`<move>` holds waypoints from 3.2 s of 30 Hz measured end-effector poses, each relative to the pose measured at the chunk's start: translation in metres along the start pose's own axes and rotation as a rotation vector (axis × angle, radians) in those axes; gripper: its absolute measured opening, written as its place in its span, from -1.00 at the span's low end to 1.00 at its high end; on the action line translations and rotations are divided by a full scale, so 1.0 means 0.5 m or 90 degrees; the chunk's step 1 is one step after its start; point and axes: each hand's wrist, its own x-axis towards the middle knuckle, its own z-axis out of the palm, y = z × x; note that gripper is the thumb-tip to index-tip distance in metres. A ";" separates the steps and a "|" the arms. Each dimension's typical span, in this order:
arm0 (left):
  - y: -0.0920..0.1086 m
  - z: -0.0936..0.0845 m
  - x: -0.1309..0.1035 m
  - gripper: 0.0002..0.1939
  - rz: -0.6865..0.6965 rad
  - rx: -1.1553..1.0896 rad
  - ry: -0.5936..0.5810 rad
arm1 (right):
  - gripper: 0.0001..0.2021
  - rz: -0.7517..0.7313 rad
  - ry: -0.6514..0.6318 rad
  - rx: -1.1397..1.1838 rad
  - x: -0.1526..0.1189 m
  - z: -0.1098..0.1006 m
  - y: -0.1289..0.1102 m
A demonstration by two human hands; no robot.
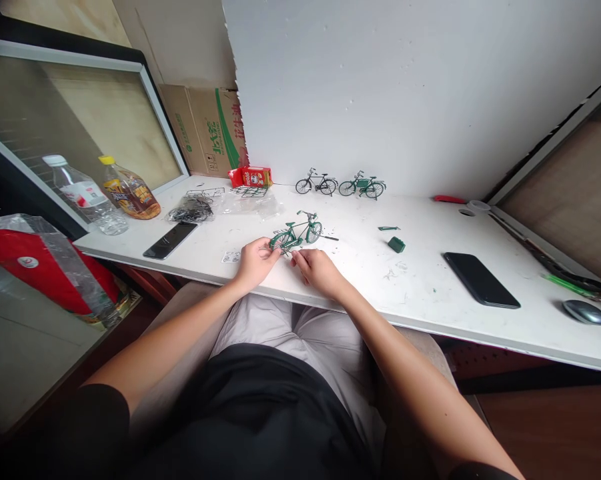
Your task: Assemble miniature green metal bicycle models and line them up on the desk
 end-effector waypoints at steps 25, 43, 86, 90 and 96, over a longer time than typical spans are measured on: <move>0.005 0.004 0.000 -0.79 -0.009 -0.049 0.001 | -0.41 0.062 0.018 -0.169 0.007 0.021 -0.013; -0.007 0.009 0.009 -0.78 -0.033 -0.101 -0.040 | -0.45 0.006 0.077 -0.071 0.010 -0.003 -0.005; 0.003 0.004 0.022 -0.51 -0.147 -0.270 -0.121 | -0.46 -0.050 0.401 0.079 0.036 0.008 0.087; 0.008 0.001 0.017 -0.54 -0.137 -0.270 -0.137 | -0.46 -0.062 0.414 0.089 0.038 0.011 0.091; -0.007 0.003 0.017 -0.57 -0.124 -0.216 -0.125 | -0.50 -0.091 0.416 0.099 0.042 0.012 0.101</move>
